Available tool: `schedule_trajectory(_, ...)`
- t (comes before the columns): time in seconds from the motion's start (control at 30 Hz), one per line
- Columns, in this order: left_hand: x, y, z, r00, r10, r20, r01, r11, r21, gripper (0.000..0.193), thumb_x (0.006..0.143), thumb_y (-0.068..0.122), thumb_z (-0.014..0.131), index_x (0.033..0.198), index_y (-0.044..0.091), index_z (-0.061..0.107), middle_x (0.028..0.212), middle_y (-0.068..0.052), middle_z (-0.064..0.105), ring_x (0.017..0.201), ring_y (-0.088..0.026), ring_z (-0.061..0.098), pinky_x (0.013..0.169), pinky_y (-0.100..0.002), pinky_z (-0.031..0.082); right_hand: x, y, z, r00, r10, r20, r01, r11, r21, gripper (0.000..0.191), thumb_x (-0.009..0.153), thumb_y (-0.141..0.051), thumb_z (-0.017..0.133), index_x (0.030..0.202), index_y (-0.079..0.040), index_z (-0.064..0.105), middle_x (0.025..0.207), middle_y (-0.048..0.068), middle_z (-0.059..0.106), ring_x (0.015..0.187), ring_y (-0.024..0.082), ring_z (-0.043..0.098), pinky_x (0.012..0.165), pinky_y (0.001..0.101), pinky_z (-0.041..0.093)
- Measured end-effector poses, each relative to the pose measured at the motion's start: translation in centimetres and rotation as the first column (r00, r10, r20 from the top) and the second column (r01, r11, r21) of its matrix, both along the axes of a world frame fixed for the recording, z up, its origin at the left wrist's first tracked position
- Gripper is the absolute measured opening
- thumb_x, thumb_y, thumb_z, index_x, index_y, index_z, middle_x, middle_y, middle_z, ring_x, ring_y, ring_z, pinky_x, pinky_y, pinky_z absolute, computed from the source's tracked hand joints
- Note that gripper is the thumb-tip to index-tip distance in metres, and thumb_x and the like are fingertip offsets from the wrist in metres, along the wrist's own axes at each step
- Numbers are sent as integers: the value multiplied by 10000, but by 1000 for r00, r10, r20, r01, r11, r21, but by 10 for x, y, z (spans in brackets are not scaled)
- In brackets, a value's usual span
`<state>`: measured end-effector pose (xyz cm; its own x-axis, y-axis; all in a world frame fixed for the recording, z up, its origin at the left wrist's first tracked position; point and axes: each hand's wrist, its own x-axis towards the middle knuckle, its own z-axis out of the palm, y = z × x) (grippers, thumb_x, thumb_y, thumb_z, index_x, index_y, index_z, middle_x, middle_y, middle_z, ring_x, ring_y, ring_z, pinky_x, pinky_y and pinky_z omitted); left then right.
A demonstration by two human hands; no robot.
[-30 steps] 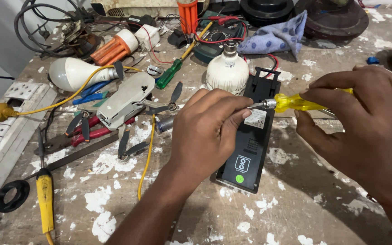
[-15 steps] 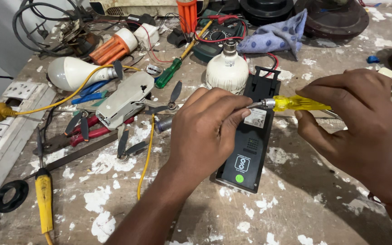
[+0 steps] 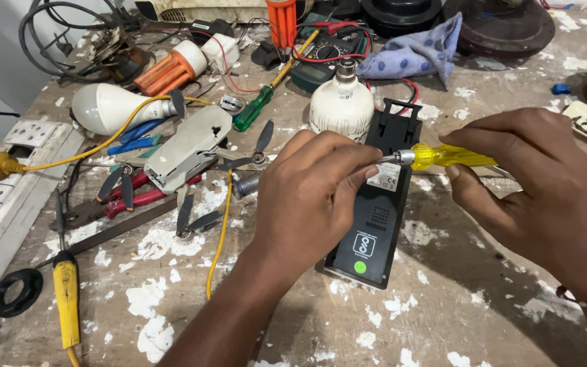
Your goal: The person takes a black LED tube light fixture from a storage shelf, carries it to a workbench, and wipes its surface with a cloth. They then use a screwdriver to unscrew and pry open the fixture's end cap and housing on the bench.
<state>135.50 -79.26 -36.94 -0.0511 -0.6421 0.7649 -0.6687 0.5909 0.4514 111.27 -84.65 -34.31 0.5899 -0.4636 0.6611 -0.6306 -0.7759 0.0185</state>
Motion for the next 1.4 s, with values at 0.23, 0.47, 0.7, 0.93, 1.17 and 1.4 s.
schedule_trajectory(0.23,0,0,1,1000,-9,-5,9,1000,10,157,905,46,766,1053,99,757,974,-18,711,896,-213,654,769,-357,525,-1,-2,-1,994,46,104,-71,964,257,263,896,-109,695,1145,-27,712,1069,120,688,928,254,699,797,378,551)
schedule_trajectory(0.47,0,2,0,1000,-14,20,14,1000,24,191,884,26,758,1056,108,759,985,-15,705,933,-219,665,794,-366,533,-4,-6,-4,993,-12,121,-39,910,414,253,929,-140,662,1135,-15,740,990,118,729,844,210,723,745,359,558)
schedule_trajectory(0.7,-1,2,-1,999,-12,43,10,999,33,177,884,38,757,1039,123,759,983,-13,697,958,-229,664,814,-378,533,-6,-8,-7,990,-94,109,23,851,525,242,940,-155,644,1102,-8,746,951,104,749,799,193,740,700,346,583)
schedule_trajectory(0.93,-3,2,-2,999,-11,46,10,999,36,158,878,52,773,1015,129,765,969,-3,698,943,-221,657,799,-375,529,-6,-6,-3,998,-34,59,4,891,454,369,787,-198,799,1097,-14,722,1018,94,718,882,194,747,768,323,597)
schedule_trajectory(1.17,-4,2,-2,999,-8,51,6,999,37,159,866,50,778,1004,127,768,961,-5,699,946,-222,658,799,-375,529,-4,-4,-1,1000,3,-5,-2,952,307,362,777,-208,822,1079,-30,730,1028,94,696,900,212,733,787,339,599)
schedule_trajectory(1.4,-3,1,-2,998,-22,63,19,999,45,163,862,51,776,1008,122,775,958,-9,711,941,-224,661,801,-380,529,-5,-3,-1,996,47,-81,-34,986,161,364,748,-185,847,1069,-46,744,1033,95,691,896,243,713,757,349,580)
